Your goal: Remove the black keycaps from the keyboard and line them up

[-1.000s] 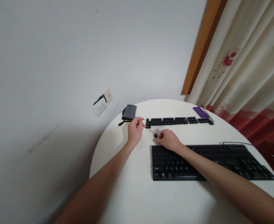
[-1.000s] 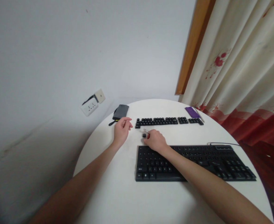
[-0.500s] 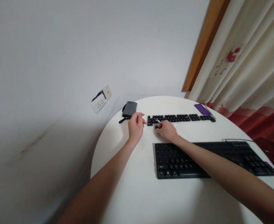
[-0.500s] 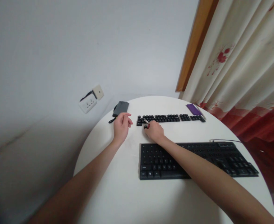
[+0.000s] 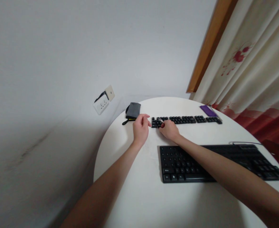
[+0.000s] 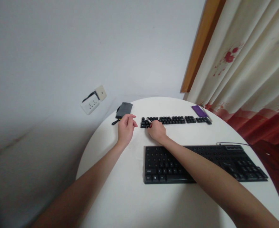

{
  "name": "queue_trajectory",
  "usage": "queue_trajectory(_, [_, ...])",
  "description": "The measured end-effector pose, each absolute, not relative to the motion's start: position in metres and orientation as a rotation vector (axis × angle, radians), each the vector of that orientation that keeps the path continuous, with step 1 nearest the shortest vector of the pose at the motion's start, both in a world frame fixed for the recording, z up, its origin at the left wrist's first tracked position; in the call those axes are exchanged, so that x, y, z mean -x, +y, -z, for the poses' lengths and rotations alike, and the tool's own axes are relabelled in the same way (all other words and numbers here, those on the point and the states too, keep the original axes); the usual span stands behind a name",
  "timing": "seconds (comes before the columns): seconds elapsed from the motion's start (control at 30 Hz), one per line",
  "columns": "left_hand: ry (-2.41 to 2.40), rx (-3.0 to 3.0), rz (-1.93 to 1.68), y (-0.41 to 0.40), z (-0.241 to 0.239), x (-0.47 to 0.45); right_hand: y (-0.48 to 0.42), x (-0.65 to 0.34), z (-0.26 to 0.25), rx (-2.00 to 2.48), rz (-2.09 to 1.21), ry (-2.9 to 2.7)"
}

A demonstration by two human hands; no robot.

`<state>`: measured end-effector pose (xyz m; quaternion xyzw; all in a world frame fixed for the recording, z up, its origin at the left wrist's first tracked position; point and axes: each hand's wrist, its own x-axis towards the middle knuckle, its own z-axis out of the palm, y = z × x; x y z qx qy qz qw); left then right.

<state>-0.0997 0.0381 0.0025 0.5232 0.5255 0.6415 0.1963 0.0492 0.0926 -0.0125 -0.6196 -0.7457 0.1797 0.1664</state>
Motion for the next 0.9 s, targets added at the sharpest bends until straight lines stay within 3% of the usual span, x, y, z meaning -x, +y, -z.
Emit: queue_trajectory(0.9, [1.452,-1.467,-1.783,0.0353,-0.0051,0.0979,0.0886,-0.0470,0.0093,1.730,-0.527,-2.102])
